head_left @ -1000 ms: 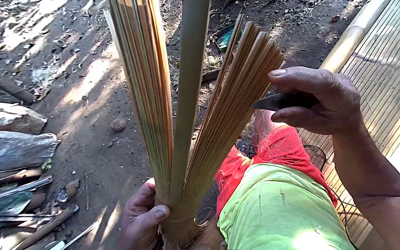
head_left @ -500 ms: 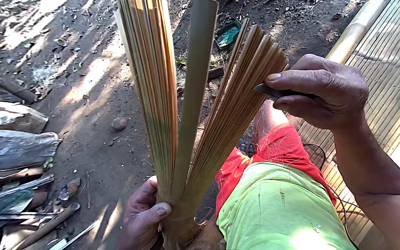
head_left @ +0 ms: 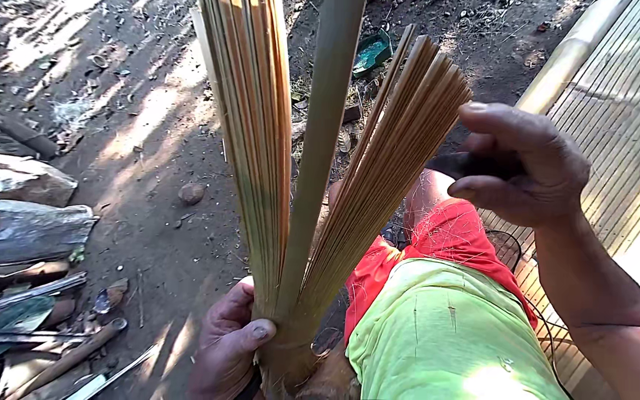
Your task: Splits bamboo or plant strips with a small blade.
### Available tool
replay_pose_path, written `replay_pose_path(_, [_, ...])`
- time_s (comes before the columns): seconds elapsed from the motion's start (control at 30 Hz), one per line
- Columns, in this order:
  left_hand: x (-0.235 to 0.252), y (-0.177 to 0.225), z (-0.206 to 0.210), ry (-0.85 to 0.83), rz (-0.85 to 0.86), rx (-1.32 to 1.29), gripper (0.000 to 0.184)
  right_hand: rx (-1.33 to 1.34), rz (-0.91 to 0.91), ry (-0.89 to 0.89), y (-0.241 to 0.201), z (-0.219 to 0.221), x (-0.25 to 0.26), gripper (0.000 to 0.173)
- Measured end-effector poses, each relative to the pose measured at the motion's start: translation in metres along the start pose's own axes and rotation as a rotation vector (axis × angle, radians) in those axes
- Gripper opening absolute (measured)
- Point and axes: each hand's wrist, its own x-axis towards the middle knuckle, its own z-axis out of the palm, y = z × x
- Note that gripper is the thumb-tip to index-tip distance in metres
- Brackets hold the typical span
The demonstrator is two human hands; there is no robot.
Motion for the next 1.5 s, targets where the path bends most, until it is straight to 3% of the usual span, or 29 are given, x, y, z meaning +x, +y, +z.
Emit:
replay_pose_path(0.13, [0.0,0.0,0.0,-0.003,0.011,0.004,0.047,-0.047,0.021,-0.044,-0.004,0.01,-0.003,0.043])
replay_pose_path(0.27, [-0.001,0.001,0.003,0.008,0.008,0.015,0.047,-0.065,0.01,0.037,-0.001,0.015,-0.012,0.031])
replay_pose_path(0.5, [-0.001,0.001,0.002,0.004,0.004,0.003,0.047,-0.004,0.052,0.009,0.001,0.031,-0.017,0.048])
replay_pose_path(0.73, [-0.001,0.001,0.0,0.023,-0.001,-0.002,0.046,-0.06,0.02,0.092,0.009,0.032,-0.012,0.029])
replay_pose_path(0.9, [-0.003,0.001,0.002,0.061,0.03,0.014,0.046,0.075,0.133,0.295,0.015,0.018,-0.017,0.036])
replay_pose_path(1.1, [-0.002,0.01,0.016,0.21,0.054,0.069,0.042,0.298,0.33,0.206,0.006,0.058,-0.034,0.049])
replay_pose_path(1.23, [-0.005,0.013,0.013,0.232,0.093,0.078,0.042,0.416,0.335,0.155,0.01,0.091,-0.026,0.057])
replay_pose_path(1.5, [-0.012,0.016,-0.002,0.208,0.123,0.045,0.044,0.425,0.201,0.132,0.007,0.117,0.008,0.058])
